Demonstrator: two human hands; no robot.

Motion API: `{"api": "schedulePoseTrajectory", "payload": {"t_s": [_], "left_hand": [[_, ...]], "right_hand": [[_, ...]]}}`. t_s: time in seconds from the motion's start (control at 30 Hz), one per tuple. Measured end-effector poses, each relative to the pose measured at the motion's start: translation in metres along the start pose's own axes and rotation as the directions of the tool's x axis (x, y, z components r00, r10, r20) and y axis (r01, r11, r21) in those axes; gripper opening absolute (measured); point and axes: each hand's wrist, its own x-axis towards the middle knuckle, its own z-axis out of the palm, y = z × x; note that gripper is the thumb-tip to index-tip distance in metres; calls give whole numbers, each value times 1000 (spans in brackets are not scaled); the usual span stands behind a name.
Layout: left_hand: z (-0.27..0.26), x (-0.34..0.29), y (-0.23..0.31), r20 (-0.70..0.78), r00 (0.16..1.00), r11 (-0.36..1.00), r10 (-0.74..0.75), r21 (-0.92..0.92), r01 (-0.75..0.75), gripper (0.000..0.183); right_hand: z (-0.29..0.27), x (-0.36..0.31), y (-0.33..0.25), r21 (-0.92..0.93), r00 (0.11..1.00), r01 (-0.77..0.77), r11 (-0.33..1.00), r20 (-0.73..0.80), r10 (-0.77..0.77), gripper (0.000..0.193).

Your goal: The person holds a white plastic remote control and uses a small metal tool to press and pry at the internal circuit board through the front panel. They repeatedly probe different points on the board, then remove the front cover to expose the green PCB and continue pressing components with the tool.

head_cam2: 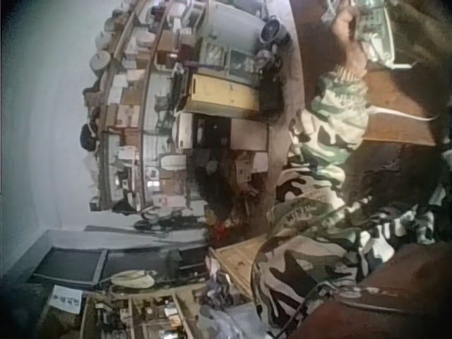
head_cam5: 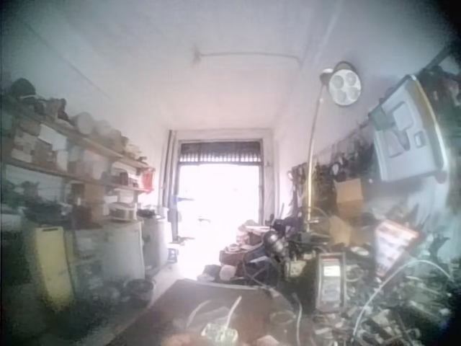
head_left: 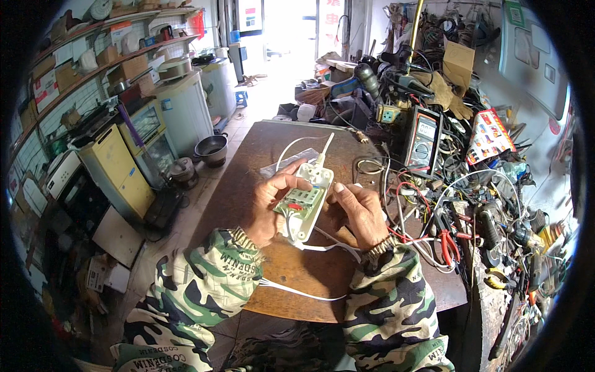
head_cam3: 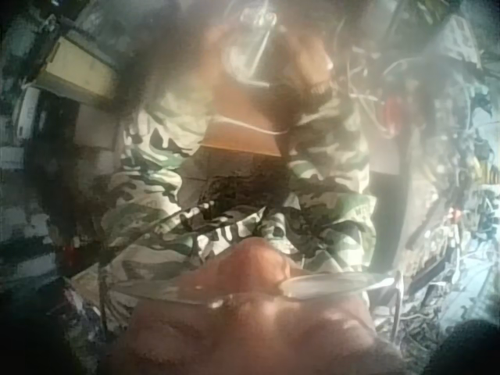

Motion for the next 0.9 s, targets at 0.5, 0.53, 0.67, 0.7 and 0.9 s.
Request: {"api": "schedulePoseTrajectory", "payload": {"t_s": [0.5, 0.53, 0.67, 0.7, 0.9], "left_hand": [[11, 3, 12, -159, 978, 986, -137, 73, 150, 30], [8, 3, 14, -188, 971, 980, -148, 101, 169, 27], [6, 0, 18, -220, 968, 966, -121, 196, 166, 21], [10, -1, 26, -225, 965, 952, -134, 241, 189, 23], [23, -6, 30, 96, 978, 548, 187, 816, -185, 53]], "right_hand": [[1, 6, 17, 360, 999, 36, 932, -11, -35, 27], [-2, 8, 18, 339, 999, 31, 940, -22, -25, 26], [-1, 4, 8, 225, 990, 92, 970, -129, -64, 23], [-1, 5, 11, 202, 985, 105, 974, -152, -75, 23], [2, 6, 9, 195, 977, 118, 974, -197, -79, 24]]}}
